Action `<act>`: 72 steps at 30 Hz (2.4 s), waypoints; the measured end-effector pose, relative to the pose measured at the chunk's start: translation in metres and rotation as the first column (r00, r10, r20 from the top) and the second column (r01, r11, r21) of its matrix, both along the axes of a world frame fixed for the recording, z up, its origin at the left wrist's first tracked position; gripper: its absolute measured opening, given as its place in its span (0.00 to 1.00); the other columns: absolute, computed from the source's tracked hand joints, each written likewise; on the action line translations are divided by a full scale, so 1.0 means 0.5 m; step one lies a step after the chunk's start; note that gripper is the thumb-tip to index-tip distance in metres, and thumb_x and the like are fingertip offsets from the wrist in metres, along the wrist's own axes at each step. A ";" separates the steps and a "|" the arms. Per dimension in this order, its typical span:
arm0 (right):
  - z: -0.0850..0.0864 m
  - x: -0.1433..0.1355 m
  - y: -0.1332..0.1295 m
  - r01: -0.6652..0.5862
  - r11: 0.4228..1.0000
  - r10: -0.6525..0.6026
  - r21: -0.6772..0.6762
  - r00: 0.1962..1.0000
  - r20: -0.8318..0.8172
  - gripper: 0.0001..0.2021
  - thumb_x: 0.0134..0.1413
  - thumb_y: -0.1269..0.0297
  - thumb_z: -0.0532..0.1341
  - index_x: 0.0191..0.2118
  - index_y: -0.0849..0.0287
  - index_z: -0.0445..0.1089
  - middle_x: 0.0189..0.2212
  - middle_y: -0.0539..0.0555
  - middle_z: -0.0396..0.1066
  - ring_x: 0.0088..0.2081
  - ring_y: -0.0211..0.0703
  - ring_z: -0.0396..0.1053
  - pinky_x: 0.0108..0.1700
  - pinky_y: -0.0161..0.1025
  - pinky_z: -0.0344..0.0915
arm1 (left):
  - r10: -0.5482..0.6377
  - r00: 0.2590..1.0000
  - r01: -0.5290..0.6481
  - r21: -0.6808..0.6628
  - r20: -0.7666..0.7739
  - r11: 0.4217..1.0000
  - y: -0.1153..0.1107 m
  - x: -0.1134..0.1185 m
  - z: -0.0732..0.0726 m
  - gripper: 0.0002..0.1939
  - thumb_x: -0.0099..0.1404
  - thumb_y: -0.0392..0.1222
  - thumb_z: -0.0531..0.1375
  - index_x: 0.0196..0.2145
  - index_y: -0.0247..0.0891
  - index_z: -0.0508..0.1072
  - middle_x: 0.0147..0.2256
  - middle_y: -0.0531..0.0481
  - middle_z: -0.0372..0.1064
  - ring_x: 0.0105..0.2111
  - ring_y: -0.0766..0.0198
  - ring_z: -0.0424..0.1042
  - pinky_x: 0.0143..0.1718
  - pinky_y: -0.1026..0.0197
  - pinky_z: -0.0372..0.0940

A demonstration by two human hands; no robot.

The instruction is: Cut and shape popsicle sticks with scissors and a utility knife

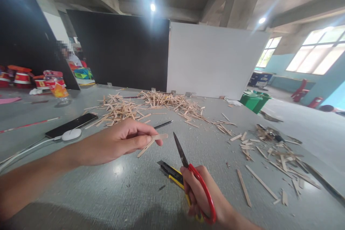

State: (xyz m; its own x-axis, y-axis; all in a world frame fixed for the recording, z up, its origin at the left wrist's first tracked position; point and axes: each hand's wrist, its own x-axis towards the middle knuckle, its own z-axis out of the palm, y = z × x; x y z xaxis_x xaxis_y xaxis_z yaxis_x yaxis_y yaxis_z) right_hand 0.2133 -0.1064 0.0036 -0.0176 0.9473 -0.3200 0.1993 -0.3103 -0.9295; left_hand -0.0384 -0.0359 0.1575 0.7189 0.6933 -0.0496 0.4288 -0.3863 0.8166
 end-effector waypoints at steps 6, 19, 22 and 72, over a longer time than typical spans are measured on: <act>0.002 0.001 0.006 -0.020 1.000 0.020 0.016 1.000 0.006 0.30 0.60 0.32 0.54 0.20 0.53 0.61 0.12 0.41 0.56 0.13 0.35 0.57 0.18 0.36 0.67 | 0.009 0.996 -0.002 -0.079 0.088 0.997 -0.004 0.004 -0.004 0.19 0.78 0.49 0.49 0.51 0.36 0.74 0.27 0.57 0.53 0.24 0.68 0.51 0.24 0.62 0.50; -0.004 0.003 0.008 -0.010 1.000 0.009 0.020 0.999 0.044 0.29 0.62 0.34 0.54 0.23 0.54 0.61 0.12 0.40 0.57 0.12 0.33 0.58 0.16 0.33 0.60 | 0.039 0.990 -0.032 -0.051 0.136 0.998 -0.003 0.004 -0.008 0.17 0.74 0.46 0.53 0.47 0.38 0.80 0.21 0.60 0.40 0.19 0.69 0.41 0.21 0.61 0.43; -0.002 0.003 0.008 -0.005 1.000 0.004 0.024 0.999 0.041 0.29 0.62 0.33 0.53 0.24 0.54 0.61 0.12 0.40 0.57 0.12 0.33 0.57 0.16 0.33 0.61 | 0.004 0.989 0.003 -0.045 0.145 0.999 -0.002 0.003 -0.008 0.17 0.77 0.46 0.52 0.49 0.39 0.79 0.22 0.59 0.44 0.20 0.68 0.44 0.23 0.61 0.45; 0.026 0.003 0.014 0.073 0.989 -0.084 0.127 0.993 0.082 0.30 0.56 0.30 0.58 0.26 0.55 0.65 0.20 0.47 0.68 0.22 0.38 0.65 0.26 0.37 0.62 | 0.021 0.960 0.047 -0.235 0.280 0.971 -0.047 -0.003 0.002 0.12 0.80 0.50 0.46 0.56 0.45 0.51 0.37 0.53 0.72 0.26 0.66 0.74 0.33 0.60 0.68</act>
